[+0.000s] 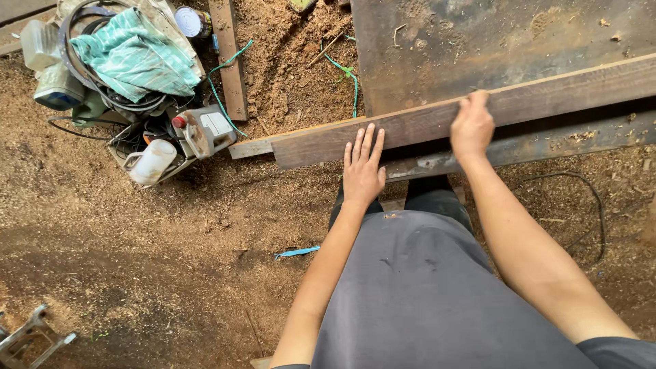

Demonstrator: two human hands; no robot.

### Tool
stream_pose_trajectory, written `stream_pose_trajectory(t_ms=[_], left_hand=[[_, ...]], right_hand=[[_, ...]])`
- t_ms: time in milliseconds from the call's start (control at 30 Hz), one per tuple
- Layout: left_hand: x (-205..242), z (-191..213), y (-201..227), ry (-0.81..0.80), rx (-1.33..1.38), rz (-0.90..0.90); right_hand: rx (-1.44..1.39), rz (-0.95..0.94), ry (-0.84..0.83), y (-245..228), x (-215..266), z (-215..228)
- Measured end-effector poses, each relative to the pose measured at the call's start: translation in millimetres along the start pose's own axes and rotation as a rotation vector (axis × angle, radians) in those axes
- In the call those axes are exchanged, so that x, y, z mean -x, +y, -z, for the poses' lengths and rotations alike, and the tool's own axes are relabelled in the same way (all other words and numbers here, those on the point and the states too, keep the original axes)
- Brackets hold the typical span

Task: The person sands the edges and surfaces of several wooden boards by hand using a small piece of sandpaper, handling the boards one at a time and turning them over to reach different sides.

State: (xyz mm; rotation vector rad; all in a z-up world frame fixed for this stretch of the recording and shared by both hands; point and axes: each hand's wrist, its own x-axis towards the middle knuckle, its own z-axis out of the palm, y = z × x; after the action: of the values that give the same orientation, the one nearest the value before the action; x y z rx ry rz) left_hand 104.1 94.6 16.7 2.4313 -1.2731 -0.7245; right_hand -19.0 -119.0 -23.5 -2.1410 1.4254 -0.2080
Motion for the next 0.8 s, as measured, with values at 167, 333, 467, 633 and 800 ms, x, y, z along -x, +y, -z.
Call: stream_pose_trajectory(t_ms=[167, 333, 467, 633, 800], left_hand=[[-1, -4, 3, 0.023, 0.017, 0.023], [-1, -2, -1, -0.044, -0.062, 0.019], [-1, 2, 3, -0.03, 0.003, 0.015], [-6, -6, 29, -0.037, -0.026, 0.046], [-21, -18, 58, -0.081, -0.107, -0.013]], right_hand=[[-0.153, 0.192, 0.001, -35, 31, -53], [-0.053, 0.254, -0.242, -30, 37, -54], [-0.038, 0.027, -0.011, 35, -9, 27], [-0.101, 0.128, 0.109, 21, 4, 1], [-0.121, 0.306, -0.133, 4, 28, -2]])
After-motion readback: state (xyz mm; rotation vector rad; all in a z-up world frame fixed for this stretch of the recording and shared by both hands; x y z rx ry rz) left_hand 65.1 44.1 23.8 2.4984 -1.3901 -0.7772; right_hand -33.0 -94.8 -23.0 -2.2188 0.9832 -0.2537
